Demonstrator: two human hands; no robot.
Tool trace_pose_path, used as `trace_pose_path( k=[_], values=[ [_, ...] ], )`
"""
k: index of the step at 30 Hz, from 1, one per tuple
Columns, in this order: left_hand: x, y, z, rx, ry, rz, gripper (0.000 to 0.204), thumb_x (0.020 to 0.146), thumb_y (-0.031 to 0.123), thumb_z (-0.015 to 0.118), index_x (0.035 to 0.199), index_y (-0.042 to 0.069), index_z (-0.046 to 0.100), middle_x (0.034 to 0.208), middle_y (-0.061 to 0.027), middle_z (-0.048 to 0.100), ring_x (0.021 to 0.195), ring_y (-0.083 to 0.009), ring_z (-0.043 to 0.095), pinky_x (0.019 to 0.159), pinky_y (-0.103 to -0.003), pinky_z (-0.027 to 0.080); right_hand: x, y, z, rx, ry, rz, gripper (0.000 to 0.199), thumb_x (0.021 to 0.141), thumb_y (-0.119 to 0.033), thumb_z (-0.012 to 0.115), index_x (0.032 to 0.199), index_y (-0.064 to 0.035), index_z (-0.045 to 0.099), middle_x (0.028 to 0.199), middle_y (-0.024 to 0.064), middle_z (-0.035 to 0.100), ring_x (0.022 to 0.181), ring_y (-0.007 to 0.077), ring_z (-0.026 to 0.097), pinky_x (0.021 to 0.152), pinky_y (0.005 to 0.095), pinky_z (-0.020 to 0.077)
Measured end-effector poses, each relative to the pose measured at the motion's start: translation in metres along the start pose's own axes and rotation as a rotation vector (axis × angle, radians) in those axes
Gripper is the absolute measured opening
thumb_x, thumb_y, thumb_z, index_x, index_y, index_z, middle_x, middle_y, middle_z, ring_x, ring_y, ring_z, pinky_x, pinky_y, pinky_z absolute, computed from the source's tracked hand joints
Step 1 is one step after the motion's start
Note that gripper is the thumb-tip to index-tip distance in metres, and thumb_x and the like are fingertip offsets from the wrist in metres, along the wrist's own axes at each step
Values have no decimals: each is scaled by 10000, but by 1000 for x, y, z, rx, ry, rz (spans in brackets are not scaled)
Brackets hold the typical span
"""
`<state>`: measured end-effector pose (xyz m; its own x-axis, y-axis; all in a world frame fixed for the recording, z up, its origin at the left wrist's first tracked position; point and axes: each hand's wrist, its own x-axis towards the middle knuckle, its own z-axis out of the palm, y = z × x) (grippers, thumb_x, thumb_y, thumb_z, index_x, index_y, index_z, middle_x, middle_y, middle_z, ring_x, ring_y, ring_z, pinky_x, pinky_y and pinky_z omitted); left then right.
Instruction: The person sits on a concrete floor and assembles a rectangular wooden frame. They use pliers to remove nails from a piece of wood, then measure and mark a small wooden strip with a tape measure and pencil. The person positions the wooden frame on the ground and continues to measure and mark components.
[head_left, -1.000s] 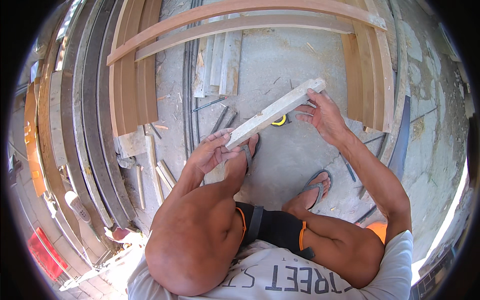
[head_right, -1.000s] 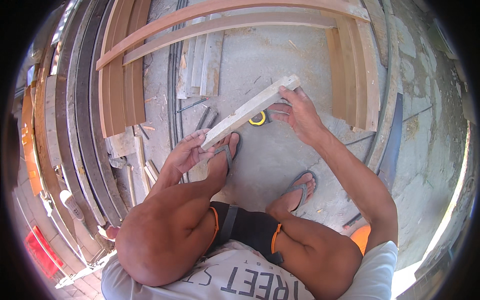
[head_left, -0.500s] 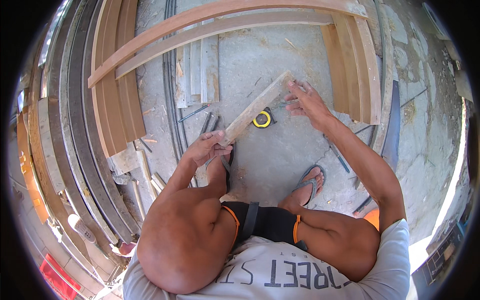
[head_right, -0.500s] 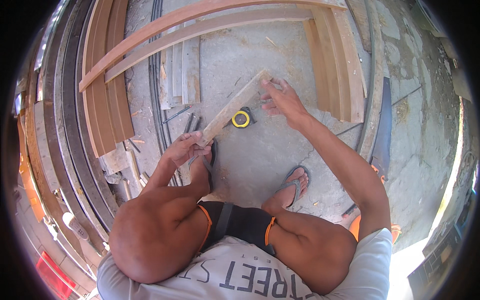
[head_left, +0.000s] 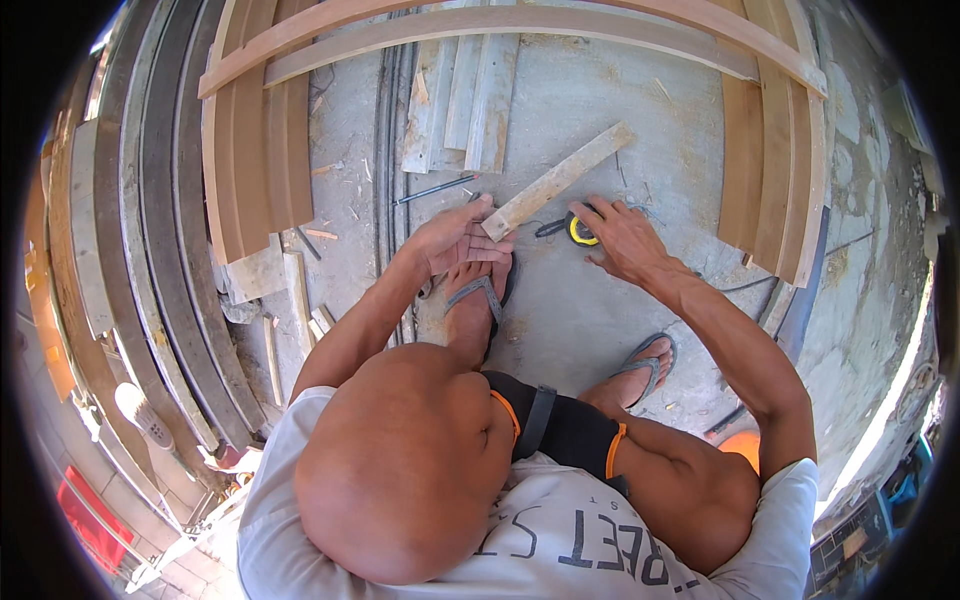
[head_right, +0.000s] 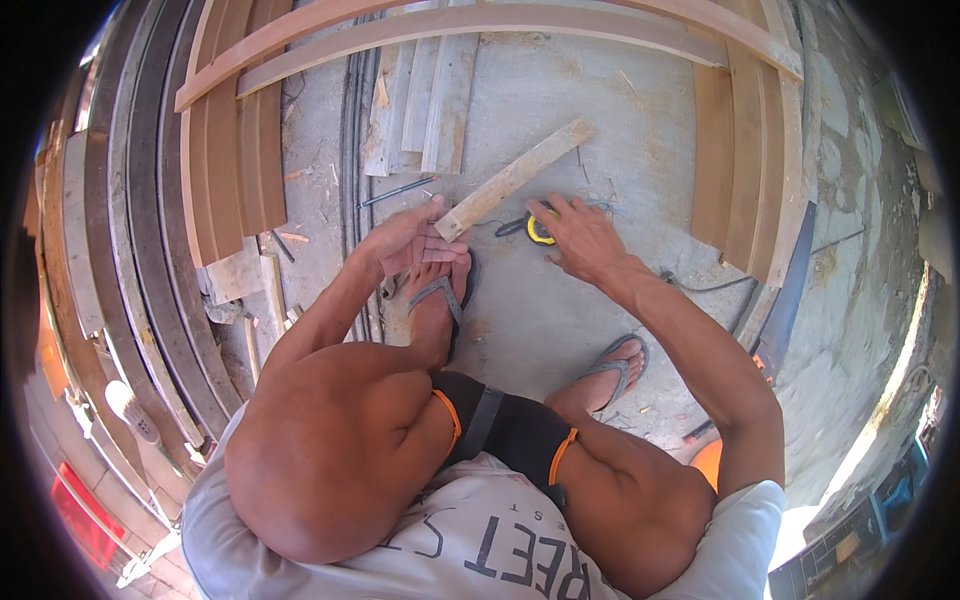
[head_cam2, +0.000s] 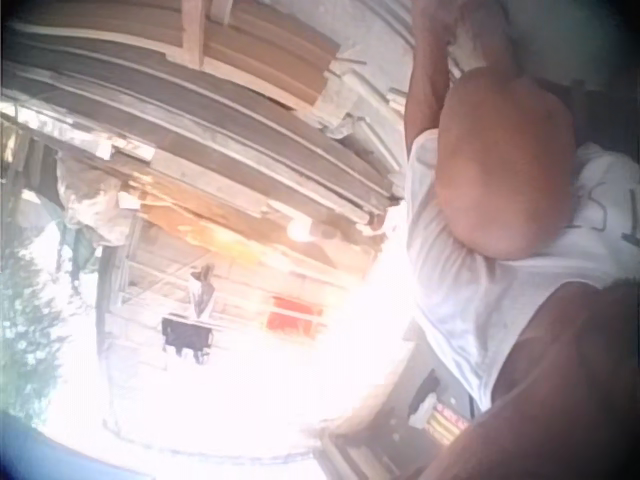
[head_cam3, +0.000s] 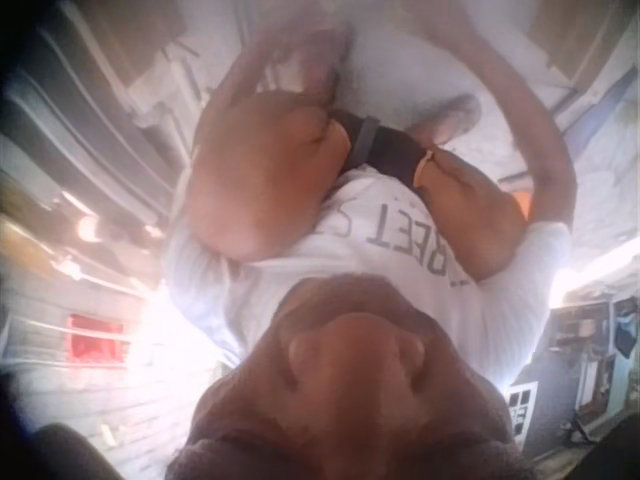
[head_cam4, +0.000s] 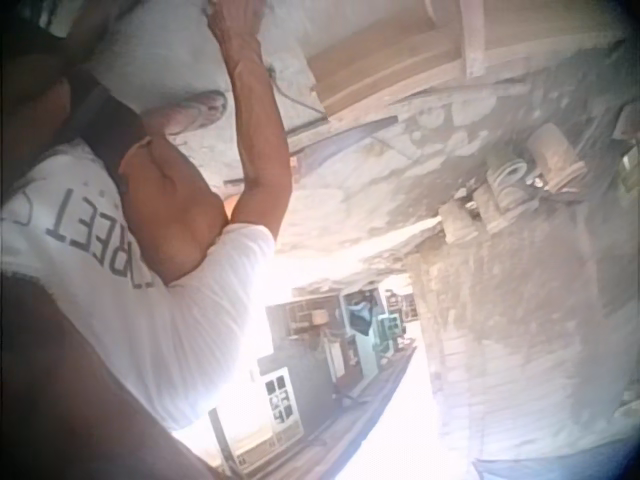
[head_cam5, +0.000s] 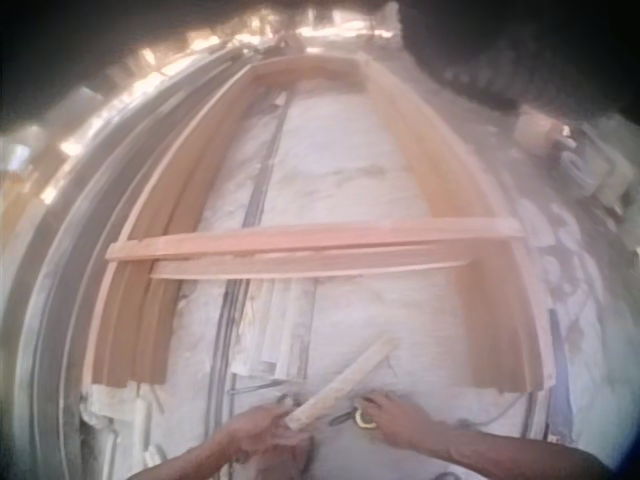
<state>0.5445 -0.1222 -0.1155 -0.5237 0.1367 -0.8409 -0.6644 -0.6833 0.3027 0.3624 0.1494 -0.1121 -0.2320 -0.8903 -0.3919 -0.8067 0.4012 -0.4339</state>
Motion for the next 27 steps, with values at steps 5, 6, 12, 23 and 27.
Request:
trace_pose_path(
  k=[5,6,12,23,27],
  values=[
    [-21,10,8,-128,-81,3,765,1053,536,622,1398,-140,522,1213,-256,703,1090,-336,750,912,-401,642,6,1,-16,108,-122,140,819,783,-279,877,1479,-71,499,1399,187,592,1220,381,623,1057,502,491],
    [-23,10,9,-154,-92,13,783,1042,533,648,1410,-145,515,1211,-248,704,1091,-331,751,903,-392,641,3,0,-17,266,-87,202,807,789,-296,865,1469,-59,501,1399,196,598,1227,374,629,1056,496,493],
    [-27,4,18,166,2,255,548,995,246,771,1393,-96,615,1236,-219,722,1017,-239,752,935,-337,605,-28,0,-18,954,-50,373,766,831,-344,813,1455,-32,494,1329,190,633,1194,309,648,1026,440,508],
    [-43,-45,-35,974,527,731,458,876,-2,746,1330,43,703,1279,-179,713,1015,-228,730,883,-343,588,-58,-18,-54,1338,-261,514,668,801,-294,817,1352,-37,541,1133,107,617,978,193,596,949,341,489],
    [-39,-61,-42,717,567,755,560,874,9,767,1411,36,613,1277,-193,712,1110,-267,732,953,-358,590,-60,-19,-48,1307,-213,491,625,776,-288,849,1266,-31,556,1077,97,633,984,188,615,928,334,503]
  ],
)
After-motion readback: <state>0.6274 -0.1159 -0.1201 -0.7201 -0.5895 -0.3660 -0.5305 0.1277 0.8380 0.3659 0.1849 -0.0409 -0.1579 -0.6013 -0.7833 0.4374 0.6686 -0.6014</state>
